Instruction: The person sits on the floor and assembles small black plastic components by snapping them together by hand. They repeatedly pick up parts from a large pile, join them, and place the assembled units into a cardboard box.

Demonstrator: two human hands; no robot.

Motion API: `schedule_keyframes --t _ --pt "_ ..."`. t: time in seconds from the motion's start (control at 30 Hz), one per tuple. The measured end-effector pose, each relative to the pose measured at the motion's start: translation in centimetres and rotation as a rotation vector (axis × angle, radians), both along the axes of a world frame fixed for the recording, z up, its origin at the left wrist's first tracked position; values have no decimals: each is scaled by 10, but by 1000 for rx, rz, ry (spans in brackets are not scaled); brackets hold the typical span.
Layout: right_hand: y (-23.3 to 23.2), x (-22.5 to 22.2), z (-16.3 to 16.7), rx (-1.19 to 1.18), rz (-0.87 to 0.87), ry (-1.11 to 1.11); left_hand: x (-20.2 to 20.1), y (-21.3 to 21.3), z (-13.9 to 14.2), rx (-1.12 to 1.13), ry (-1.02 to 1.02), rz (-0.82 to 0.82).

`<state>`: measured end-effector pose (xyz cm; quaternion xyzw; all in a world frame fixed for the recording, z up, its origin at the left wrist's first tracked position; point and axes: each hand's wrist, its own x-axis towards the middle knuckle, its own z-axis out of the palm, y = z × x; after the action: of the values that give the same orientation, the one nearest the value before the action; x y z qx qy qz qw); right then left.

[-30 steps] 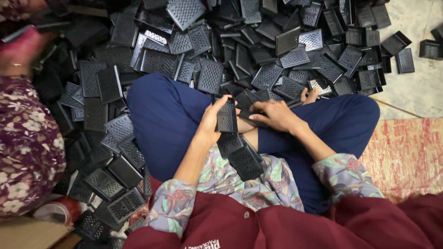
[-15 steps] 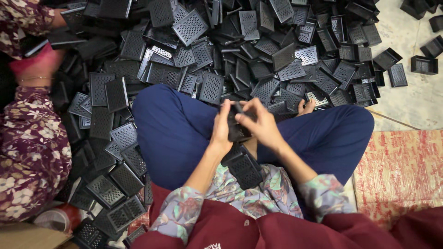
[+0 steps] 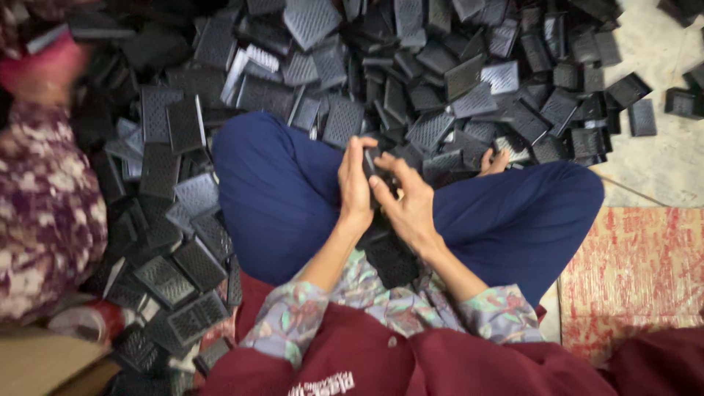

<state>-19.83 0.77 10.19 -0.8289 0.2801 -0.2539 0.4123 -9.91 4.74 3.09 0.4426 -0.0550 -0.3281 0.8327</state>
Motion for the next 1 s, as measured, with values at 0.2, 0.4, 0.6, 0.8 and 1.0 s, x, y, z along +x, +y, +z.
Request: schedule_keyframes --t 0.2,0.4,0.6,0.8,1.0 --pt "13 -1 -30 -4 11 -118 -6 5 -21 10 -32 28" --pt "21 20 -49 54 117 -107 0 -2 -35 49 -247 97" --pt "-10 19 -47 200 490 -21 19 3 -32 23 -346 -6" --pt "-34 18 -47 -64 568 181 17 -8 -21 -5 -219 -147" --pt "-55 0 -32 -105 544 105 10 -34 -22 -128 -75 17"
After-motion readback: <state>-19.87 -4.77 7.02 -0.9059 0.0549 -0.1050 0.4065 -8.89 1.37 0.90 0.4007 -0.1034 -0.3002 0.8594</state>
